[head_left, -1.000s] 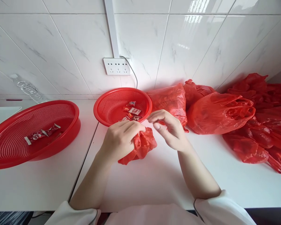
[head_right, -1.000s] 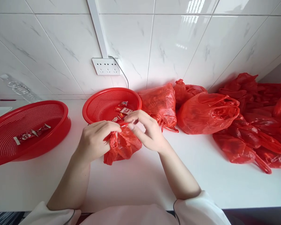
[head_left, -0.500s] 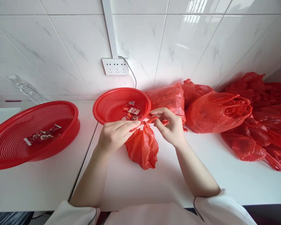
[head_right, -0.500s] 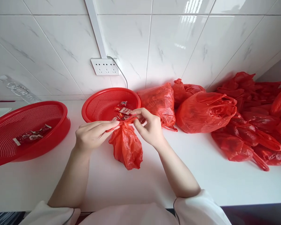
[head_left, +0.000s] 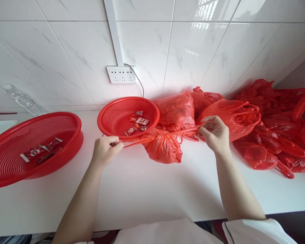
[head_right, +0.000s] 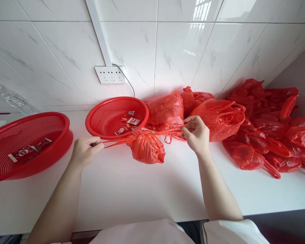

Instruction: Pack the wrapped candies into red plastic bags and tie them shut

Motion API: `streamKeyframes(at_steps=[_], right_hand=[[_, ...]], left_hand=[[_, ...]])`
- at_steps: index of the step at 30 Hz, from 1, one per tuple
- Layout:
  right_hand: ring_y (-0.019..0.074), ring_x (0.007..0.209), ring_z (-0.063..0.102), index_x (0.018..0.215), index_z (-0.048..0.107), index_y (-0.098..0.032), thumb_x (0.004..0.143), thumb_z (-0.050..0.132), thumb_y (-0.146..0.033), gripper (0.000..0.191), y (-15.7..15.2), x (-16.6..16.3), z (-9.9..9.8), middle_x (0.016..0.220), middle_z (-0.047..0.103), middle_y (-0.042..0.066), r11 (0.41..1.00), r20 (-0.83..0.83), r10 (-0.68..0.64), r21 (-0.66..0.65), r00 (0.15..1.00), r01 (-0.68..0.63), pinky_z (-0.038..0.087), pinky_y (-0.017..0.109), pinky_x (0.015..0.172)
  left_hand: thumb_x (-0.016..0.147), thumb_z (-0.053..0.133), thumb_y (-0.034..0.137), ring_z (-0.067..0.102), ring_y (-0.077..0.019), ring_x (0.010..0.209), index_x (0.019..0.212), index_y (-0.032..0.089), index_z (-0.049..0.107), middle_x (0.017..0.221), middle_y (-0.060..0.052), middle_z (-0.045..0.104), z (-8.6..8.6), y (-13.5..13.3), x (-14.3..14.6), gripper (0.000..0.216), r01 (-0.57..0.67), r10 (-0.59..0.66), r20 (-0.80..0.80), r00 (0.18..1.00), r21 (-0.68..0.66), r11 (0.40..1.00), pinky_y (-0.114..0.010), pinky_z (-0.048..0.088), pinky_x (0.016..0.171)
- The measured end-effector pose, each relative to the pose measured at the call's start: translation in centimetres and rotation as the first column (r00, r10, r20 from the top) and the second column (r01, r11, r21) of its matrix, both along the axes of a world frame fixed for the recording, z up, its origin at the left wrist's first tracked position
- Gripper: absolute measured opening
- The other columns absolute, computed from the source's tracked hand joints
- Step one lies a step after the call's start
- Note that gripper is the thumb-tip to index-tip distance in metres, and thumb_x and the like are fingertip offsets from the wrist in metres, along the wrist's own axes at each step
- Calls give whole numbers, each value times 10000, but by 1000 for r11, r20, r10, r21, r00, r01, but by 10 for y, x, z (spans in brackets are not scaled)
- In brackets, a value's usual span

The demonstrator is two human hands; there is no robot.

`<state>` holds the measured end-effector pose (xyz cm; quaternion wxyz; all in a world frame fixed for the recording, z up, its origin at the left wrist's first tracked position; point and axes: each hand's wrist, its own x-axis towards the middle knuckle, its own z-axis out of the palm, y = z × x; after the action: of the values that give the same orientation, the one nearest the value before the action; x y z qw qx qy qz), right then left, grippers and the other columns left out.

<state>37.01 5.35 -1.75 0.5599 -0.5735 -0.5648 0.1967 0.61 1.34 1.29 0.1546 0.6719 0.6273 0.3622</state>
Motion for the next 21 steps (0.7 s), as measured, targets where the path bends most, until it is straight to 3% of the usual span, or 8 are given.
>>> streamKeyframes(at_steps=[4, 6, 8, 10, 13, 15, 18, 21], right_hand=[[163, 602, 669, 950, 570, -197, 761, 529, -173, 195, 2, 16, -18, 706, 647, -15, 994, 91, -22, -101, 996, 32, 532, 287, 600], [187, 744, 700, 970, 626, -205, 779, 512, -159, 227, -6, 22, -13, 845, 699, 21, 965, 262, 187, -230, 947, -126, 561, 344, 722], [235, 993, 682, 1047, 674, -244, 791, 568, -181, 284, -20, 21, -2, 1091, 703, 53, 875, 416, 458, -367, 786, -316, 546, 420, 881], [279, 1234, 566, 1160, 666, -289, 807, 646, -253, 356, -35, 9, 6, 1338, 599, 64, 810, 502, 584, -404, 638, -424, 465, 492, 1032], [317, 1349, 456, 1345, 541, -263, 817, 692, -423, 571, -52, -30, 0, 1456, 494, 117, 842, 544, 537, -309, 645, -441, 339, 561, 1131], [350, 1333, 467, 1436, 435, -222, 761, 747, -427, 771, -56, -55, -15, 1422, 520, 160, 849, 563, 529, -337, 636, -408, 380, 562, 1090], [307, 1089, 642, 1354, 522, -200, 822, 621, -179, 542, -55, -68, -36, 1179, 672, 138, 840, 576, 542, -407, 612, -360, 516, 468, 911], [230, 913, 694, 1185, 633, -275, 767, 477, -5, 521, -55, -40, -37, 1050, 720, 49, 863, 502, 506, -281, 702, -421, 558, 359, 784]], left_hand=[[705, 536, 221, 247, -94, 557, 553, 184, 270, 554, 40, 235, -20, 3, 5, 308, 31, -29, 20, 999, -91, 995, -254, 218, 526], [742, 564, 276, 294, -94, 562, 571, 184, 329, 573, 41, 301, -28, 5, 6, 305, 214, -185, 144, 972, -225, 951, -239, 250, 527], [771, 609, 388, 370, -103, 573, 615, 183, 429, 612, 31, 389, -36, 7, 4, 314, 452, -343, 329, 880, -355, 818, -232, 314, 531], [794, 598, 510, 428, -119, 582, 682, 176, 514, 639, 11, 455, -45, 9, 0, 363, 569, -388, 464, 797, -358, 741, -251, 379, 554], [855, 507, 579, 465, -132, 589, 723, 171, 547, 653, -14, 511, -57, 12, -3, 430, 536, -355, 506, 786, -273, 799, -284, 426, 611], [877, 502, 556, 479, -136, 603, 721, 176, 543, 667, -18, 529, -63, 13, -2, 413, 497, -322, 488, 811, -284, 820, -289, 434, 633], [870, 556, 512, 478, -136, 606, 732, 186, 546, 669, -3, 518, -70, 14, 2, 354, 435, -266, 440, 858, -346, 831, -281, 433, 629], [856, 591, 491, 482, -135, 604, 740, 193, 557, 659, 10, 519, -75, 16, 6, 321, 363, -210, 395, 894, -364, 858, -270, 431, 631]])
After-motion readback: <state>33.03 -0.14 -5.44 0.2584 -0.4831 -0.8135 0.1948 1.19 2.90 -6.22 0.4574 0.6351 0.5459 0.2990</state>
